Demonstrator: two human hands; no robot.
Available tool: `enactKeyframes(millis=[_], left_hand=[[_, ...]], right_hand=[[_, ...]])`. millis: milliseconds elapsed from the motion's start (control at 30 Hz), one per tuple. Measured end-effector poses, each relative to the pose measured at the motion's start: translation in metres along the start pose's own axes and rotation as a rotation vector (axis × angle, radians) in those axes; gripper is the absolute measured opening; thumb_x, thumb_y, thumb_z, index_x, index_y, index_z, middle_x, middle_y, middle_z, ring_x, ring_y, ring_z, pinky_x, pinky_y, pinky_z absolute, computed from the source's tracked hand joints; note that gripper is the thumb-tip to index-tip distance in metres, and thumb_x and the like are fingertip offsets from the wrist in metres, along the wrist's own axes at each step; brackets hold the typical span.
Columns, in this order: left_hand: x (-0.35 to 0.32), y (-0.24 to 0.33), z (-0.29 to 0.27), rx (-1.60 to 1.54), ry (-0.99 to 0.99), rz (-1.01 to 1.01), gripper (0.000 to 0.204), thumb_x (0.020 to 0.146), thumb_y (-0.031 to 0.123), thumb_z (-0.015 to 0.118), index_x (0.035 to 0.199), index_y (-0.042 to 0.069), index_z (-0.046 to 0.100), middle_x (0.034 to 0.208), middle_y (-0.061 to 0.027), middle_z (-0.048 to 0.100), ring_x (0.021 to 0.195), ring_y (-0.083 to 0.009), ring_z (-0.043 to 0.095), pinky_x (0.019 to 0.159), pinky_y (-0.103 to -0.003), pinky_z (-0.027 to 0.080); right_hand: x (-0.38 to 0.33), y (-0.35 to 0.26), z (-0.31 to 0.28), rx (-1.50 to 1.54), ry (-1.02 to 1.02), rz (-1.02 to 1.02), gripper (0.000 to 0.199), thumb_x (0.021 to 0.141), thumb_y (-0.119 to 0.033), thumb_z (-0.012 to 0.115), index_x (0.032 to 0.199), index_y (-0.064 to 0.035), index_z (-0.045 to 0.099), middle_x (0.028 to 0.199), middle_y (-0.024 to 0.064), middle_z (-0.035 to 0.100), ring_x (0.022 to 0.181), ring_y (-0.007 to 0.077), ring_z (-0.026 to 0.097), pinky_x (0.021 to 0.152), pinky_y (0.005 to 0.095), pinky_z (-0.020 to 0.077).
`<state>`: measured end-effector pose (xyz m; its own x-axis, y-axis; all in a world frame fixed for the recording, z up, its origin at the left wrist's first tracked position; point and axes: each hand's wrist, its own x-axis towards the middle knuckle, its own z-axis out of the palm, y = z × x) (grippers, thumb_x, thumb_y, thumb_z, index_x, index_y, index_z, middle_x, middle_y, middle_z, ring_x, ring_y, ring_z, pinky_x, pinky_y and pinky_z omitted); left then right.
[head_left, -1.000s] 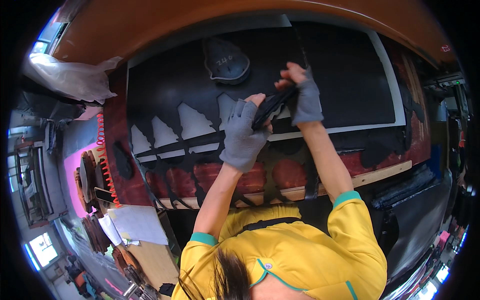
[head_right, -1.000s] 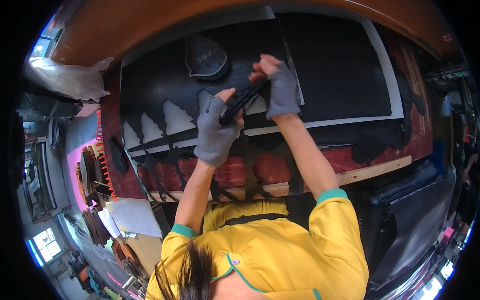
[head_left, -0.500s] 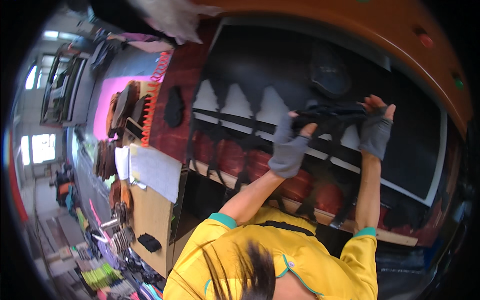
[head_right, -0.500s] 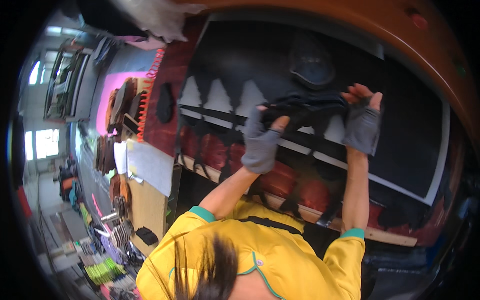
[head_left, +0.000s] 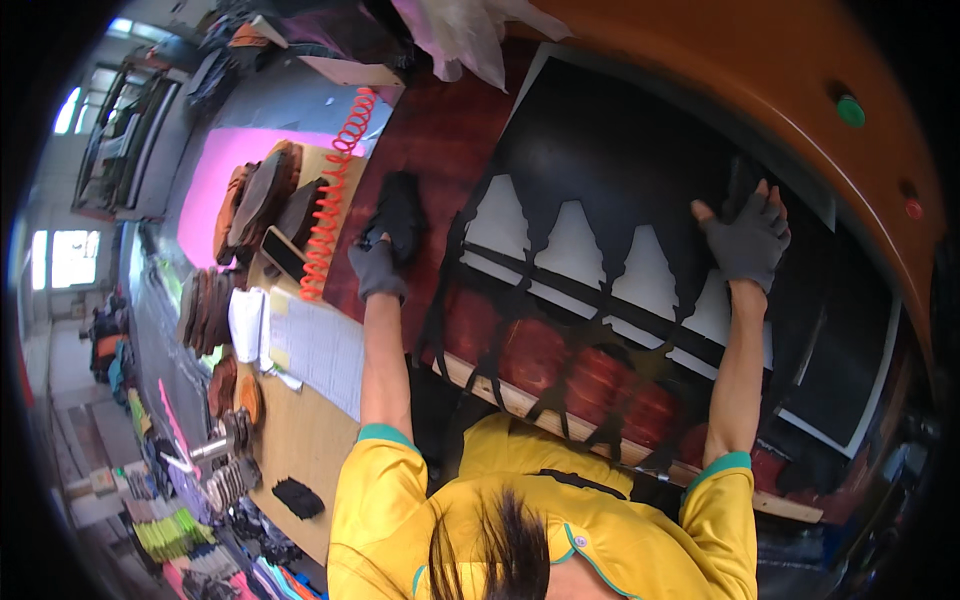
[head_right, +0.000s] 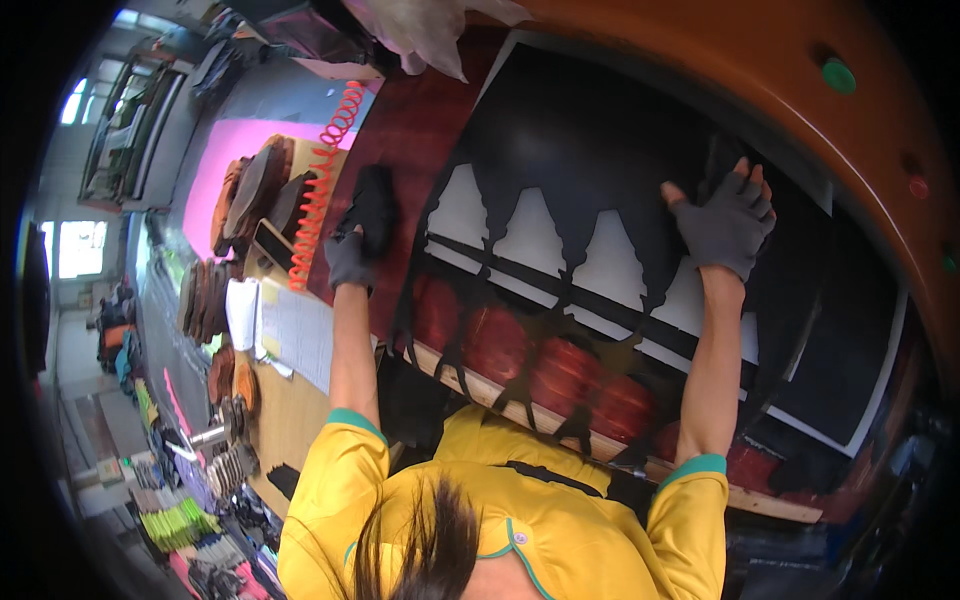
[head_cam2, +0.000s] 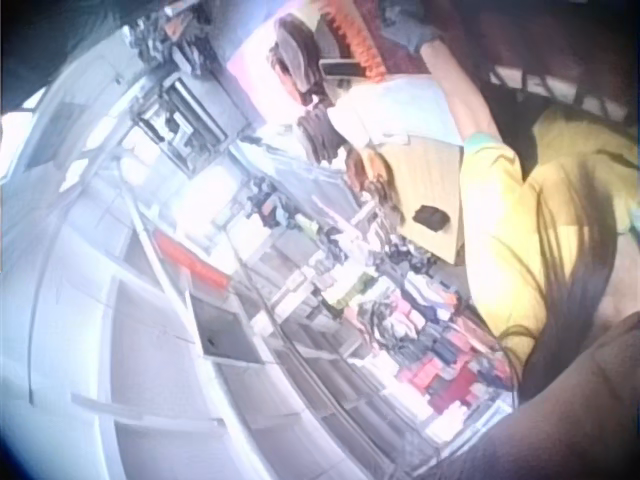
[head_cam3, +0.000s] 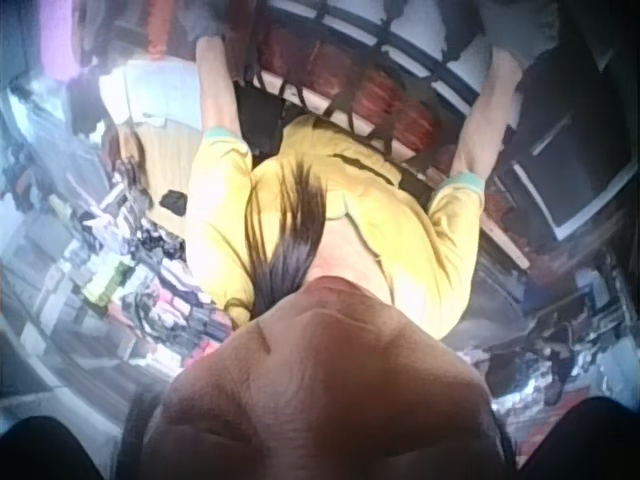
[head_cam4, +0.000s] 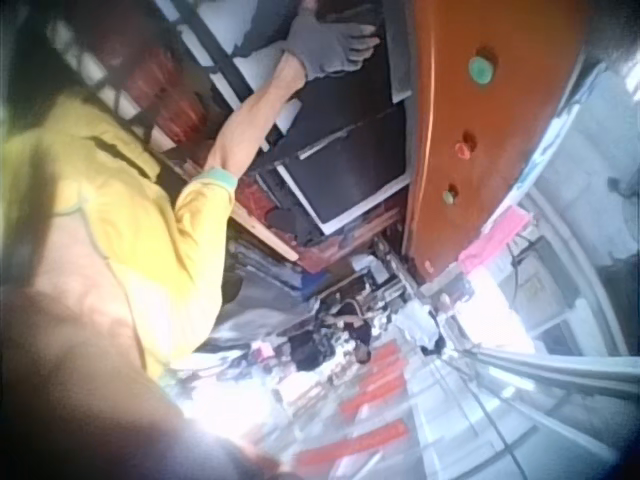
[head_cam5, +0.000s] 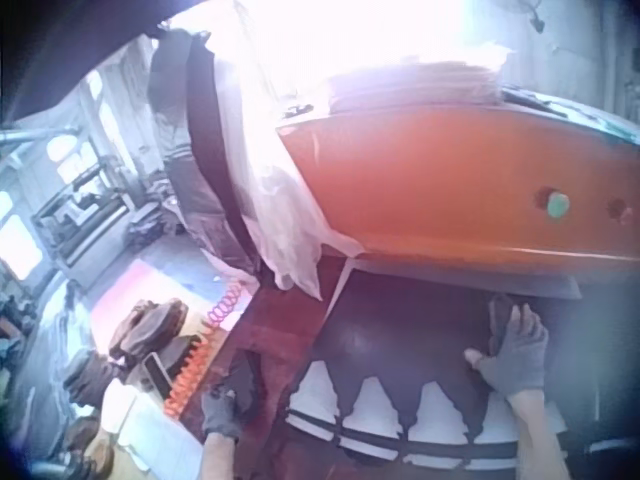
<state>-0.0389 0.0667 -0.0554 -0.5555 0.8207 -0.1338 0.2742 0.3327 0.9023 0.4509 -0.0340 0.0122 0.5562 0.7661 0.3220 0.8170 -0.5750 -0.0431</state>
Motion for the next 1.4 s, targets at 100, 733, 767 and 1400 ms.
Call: enactKeyframes(millis=[100, 733, 767, 1400], left_hand=[[-0.004, -0.008, -0.018, 0.259, 0.003, 0.294, 0.059, 0.078, 0.024, 0.081, 0.119, -0.008, 0.053, 0.118, -0.0236, 0.06, 0.112, -0.0279, 0.056, 0.096, -0.041, 0.045], [-0.075, 0.041, 0.079, 0.45, -0.523, 1.305, 0.045, 0.093, 0.018, 0.055, 0.134, 0.0, 0.051, 0.14, -0.0145, 0.052, 0.136, -0.0284, 0.045, 0.111, -0.053, 0.026], [-0.076, 0.041, 0.08, 0.476, -0.531, 1.281, 0.045, 0.093, 0.017, 0.055, 0.134, 0.0, 0.051, 0.14, -0.0144, 0.052, 0.135, -0.0285, 0.045, 0.111, -0.054, 0.027], [-0.081, 0.062, 0.067, 0.392, -0.552, 1.2, 0.031, 0.09, 0.014, 0.057, 0.119, 0.004, 0.059, 0.128, -0.0114, 0.058, 0.119, -0.0301, 0.054, 0.103, -0.05, 0.033]], right_hand=[[0.002, 0.002, 0.009, 0.084, 0.065, 0.127, 0.106, 0.074, -0.064, 0.069, 0.15, -0.0004, 0.031, 0.15, 0.0261, 0.037, 0.139, 0.0395, 0.035, 0.115, 0.0496, 0.0242], [0.007, 0.024, -0.047, 0.27, -0.266, -0.148, 0.092, 0.057, -0.026, 0.082, 0.14, -0.0079, 0.045, 0.126, 0.0171, 0.052, 0.123, 0.0372, 0.049, 0.109, 0.0459, 0.0355], [0.006, 0.012, -0.053, 0.219, -0.289, -0.233, 0.091, 0.056, -0.024, 0.082, 0.138, -0.009, 0.046, 0.124, 0.0163, 0.052, 0.122, 0.0366, 0.05, 0.111, 0.0468, 0.0344], [0.022, -0.149, -0.028, 0.336, -0.157, -1.295, 0.068, 0.076, -0.011, 0.069, 0.139, -0.0184, 0.047, 0.147, 0.0083, 0.045, 0.138, 0.0299, 0.043, 0.119, 0.0469, 0.0268]])
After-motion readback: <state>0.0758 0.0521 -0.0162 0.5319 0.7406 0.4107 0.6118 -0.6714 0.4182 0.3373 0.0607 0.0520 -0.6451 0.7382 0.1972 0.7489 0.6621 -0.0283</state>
